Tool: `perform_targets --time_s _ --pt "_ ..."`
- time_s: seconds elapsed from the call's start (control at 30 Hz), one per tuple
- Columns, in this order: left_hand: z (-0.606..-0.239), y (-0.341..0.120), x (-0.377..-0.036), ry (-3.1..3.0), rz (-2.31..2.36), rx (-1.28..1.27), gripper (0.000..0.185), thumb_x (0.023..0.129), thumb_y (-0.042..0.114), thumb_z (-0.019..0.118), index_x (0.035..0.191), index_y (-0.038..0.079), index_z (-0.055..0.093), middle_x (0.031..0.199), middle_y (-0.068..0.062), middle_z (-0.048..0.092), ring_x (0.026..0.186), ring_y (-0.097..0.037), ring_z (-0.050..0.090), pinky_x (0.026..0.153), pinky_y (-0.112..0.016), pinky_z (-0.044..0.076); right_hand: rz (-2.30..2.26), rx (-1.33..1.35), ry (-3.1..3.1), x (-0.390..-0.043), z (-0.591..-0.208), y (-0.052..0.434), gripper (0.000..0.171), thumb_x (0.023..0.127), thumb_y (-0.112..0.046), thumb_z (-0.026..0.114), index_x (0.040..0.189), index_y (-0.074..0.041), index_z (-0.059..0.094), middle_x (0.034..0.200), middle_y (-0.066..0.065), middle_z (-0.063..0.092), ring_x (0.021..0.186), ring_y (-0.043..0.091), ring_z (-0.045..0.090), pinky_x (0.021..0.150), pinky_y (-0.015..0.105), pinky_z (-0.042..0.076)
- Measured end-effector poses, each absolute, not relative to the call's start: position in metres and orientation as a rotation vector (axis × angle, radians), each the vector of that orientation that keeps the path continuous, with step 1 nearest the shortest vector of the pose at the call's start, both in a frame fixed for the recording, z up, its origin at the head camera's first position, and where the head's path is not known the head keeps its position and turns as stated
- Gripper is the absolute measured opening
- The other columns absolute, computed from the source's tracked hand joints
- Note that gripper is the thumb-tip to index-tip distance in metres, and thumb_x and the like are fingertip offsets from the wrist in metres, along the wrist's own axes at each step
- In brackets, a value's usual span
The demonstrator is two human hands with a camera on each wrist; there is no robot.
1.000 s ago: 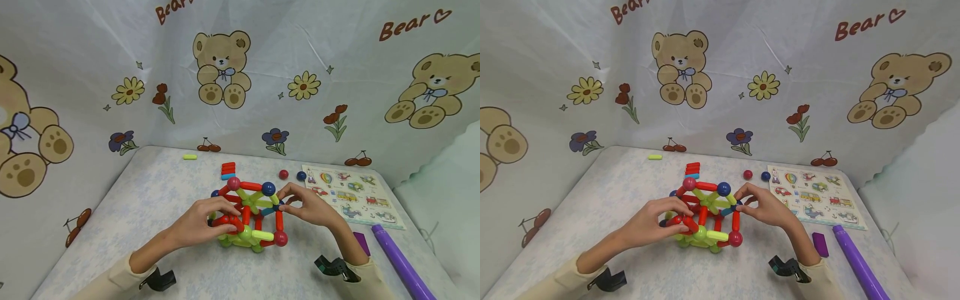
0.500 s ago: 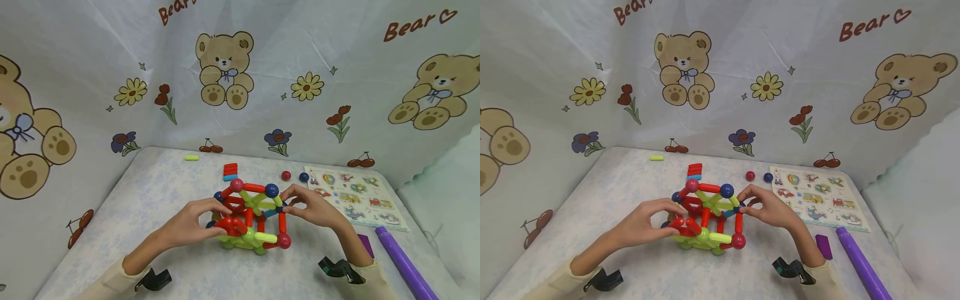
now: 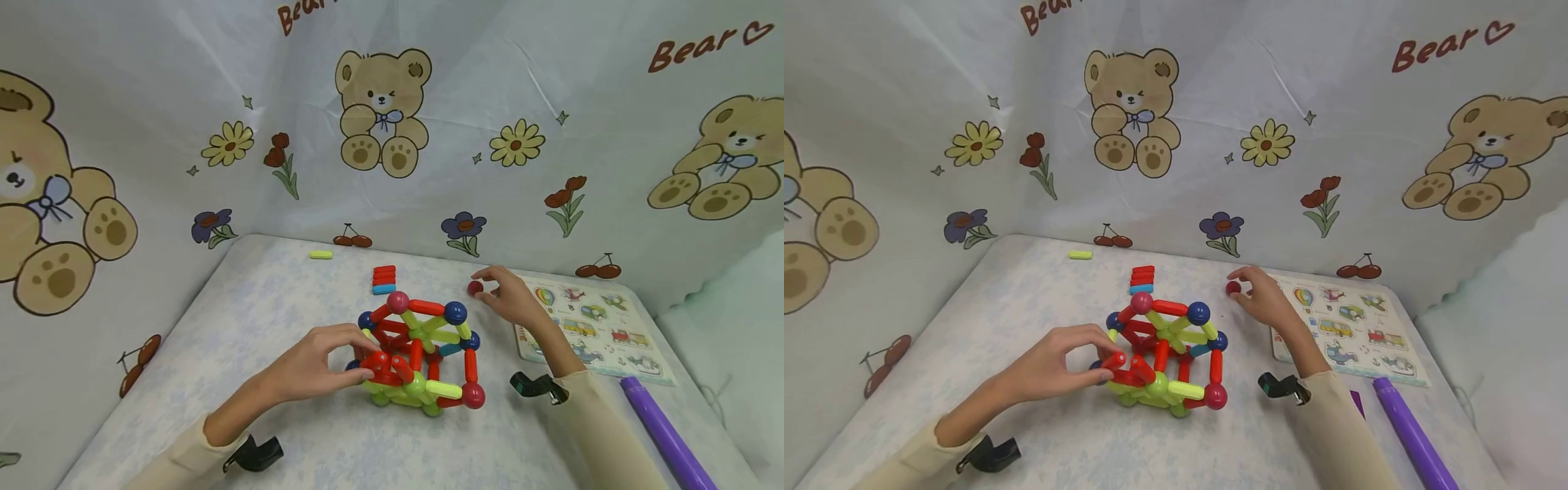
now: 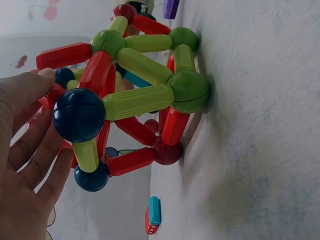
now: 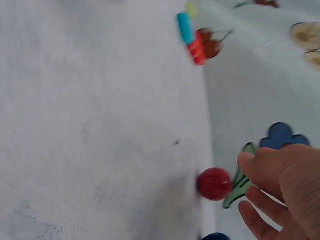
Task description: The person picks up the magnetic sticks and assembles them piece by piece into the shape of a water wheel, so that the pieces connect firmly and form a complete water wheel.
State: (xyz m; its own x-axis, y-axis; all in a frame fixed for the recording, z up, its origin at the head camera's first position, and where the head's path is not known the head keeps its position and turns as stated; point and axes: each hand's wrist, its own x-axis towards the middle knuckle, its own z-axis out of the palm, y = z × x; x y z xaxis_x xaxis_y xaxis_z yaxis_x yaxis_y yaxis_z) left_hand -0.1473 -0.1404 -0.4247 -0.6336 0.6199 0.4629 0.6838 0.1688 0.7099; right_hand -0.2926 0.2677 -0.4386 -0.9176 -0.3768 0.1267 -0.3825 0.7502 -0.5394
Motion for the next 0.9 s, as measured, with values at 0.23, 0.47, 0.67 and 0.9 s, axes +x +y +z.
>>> perform_targets --time_s 0.23,0.47,0.67,0.9 --pt "-0.425 -0.140 -0.149 -2.399 -1.493 -1.329 0.034 0.095 0.016 0.086 0.127 0.017 0.076 0.118 0.006 0.074 0.102 -0.012 0.068 0.084 -0.031 0.061 0.761 0.511 -3.047 -0.313 -0.464 0.271 0.037 0.097 -0.003 0.077 0.134 0.000 0.070 0.127 0.021 0.069 0.118 0.040 0.064 0.102 0.058 0.057" --pt "-0.425 -0.145 -0.151 -2.439 -1.489 -1.357 0.030 0.097 0.016 0.083 0.126 0.015 0.076 0.118 0.003 0.075 0.108 -0.012 0.069 0.089 -0.035 0.062 0.855 0.509 -2.895 -0.296 -0.445 0.274 0.037 0.098 -0.006 0.078 0.132 0.002 0.068 0.123 0.021 0.072 0.114 0.042 0.069 0.095 0.055 0.061" --pt "-0.424 -0.151 -0.152 -2.475 -1.475 -1.362 0.029 0.098 0.020 0.082 0.126 0.017 0.076 0.116 0.004 0.075 0.105 -0.011 0.069 0.090 -0.041 0.063 1.011 0.489 -2.592 -0.252 -0.387 0.256 0.041 0.099 -0.012 0.080 0.135 -0.001 0.065 0.126 0.017 0.072 0.113 0.028 0.070 0.091 0.021 0.059" --pt "-0.423 -0.156 -0.154 -2.453 -1.467 -1.367 0.027 0.098 0.022 0.082 0.124 0.017 0.077 0.114 0.004 0.075 0.104 -0.011 0.070 0.089 -0.039 0.063 1.186 0.873 -2.346 -0.192 -0.340 0.210 0.048 0.089 0.009 0.083 0.133 -0.002 0.066 0.126 0.010 0.072 0.109 0.006 0.069 0.089 0.015 0.058"
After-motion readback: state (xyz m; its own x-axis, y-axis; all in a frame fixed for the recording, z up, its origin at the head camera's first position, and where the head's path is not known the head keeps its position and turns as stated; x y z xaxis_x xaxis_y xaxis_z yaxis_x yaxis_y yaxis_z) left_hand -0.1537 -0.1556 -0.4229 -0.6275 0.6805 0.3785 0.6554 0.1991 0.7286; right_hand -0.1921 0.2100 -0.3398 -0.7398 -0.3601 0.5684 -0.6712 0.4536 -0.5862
